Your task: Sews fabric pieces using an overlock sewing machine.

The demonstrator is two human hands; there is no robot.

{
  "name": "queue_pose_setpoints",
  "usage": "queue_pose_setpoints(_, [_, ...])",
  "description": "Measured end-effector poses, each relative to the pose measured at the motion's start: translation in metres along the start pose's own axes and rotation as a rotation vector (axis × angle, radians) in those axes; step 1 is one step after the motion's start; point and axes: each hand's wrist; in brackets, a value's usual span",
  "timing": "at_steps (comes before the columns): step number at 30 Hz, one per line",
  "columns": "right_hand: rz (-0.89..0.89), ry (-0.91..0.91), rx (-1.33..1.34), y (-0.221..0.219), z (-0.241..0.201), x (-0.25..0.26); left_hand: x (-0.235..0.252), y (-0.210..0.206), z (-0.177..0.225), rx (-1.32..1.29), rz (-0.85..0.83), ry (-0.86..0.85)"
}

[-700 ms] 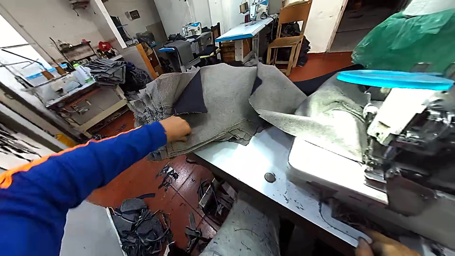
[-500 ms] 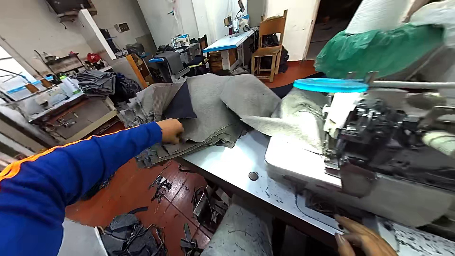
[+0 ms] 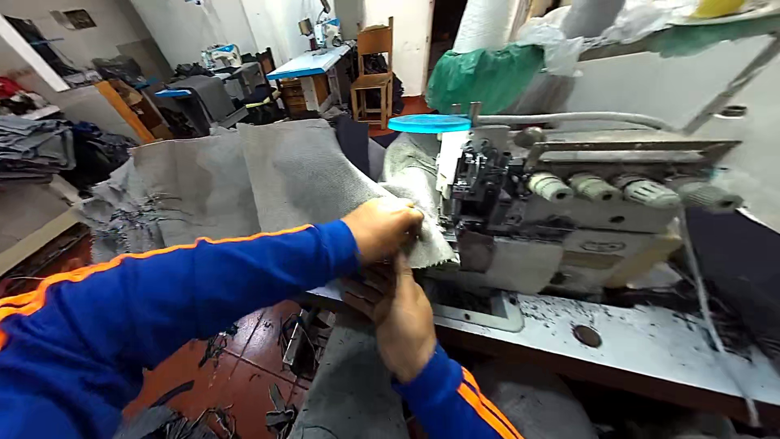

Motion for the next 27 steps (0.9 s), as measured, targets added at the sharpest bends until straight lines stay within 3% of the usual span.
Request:
queue_pose_setpoints(3, [0.078,-0.037,-0.06,-0.016,0.012,0.006,-0.009,0.009,-0.014,0.043,-0.112,-0.135])
queue_pose_setpoints(7, [0.088,-0.076,-0.239,-0.042,0.051,0.016,-0.008,0.032,-0.013,0.044,-0.347,-0.061])
queue_pose_setpoints(10, [-0.108,0.063,-0.437,-0.011,0.058,0.005,-0.026,0.012,-0.015,0.118,-0.196,-0.085])
queue_pose_setpoints(13, [-0.344,0.179,-0.635,0.072,0.047,-0.015,-0.07,-0.044,-0.013,0.263,0.225,-0.02])
queue_pose_setpoints(16, [-0.171,0.252,-1.0,0.163,-0.02,-0.034,-0.075,-0.092,-0.01,0.305,0.586,0.052])
queue_pose_setpoints(19, [0.348,0.549,-1.25,0.232,-0.129,-0.042,-0.048,-0.088,-0.002,0.207,0.663,0.142])
queue_pose_setpoints(21, [0.581,0.69,-1.432,0.252,-0.203,-0.024,-0.026,-0.072,-0.007,0.136,0.659,0.155])
queue_pose_setpoints(23, [0.665,0.628,-1.573,0.257,-0.251,0.014,-0.01,-0.067,-0.016,0.032,0.624,0.148])
queue_pose_setpoints(27, [0.698,0.203,-1.804,0.27,-0.285,0.1,-0.006,-0.066,-0.02,0.017,0.546,0.163])
Point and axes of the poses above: each hand's wrist, its own x-axis towards the middle knuckle, its own y-axis out of the back of the hand, z = x × y, and after that the axes turned 3 degrees about -y, right-handed
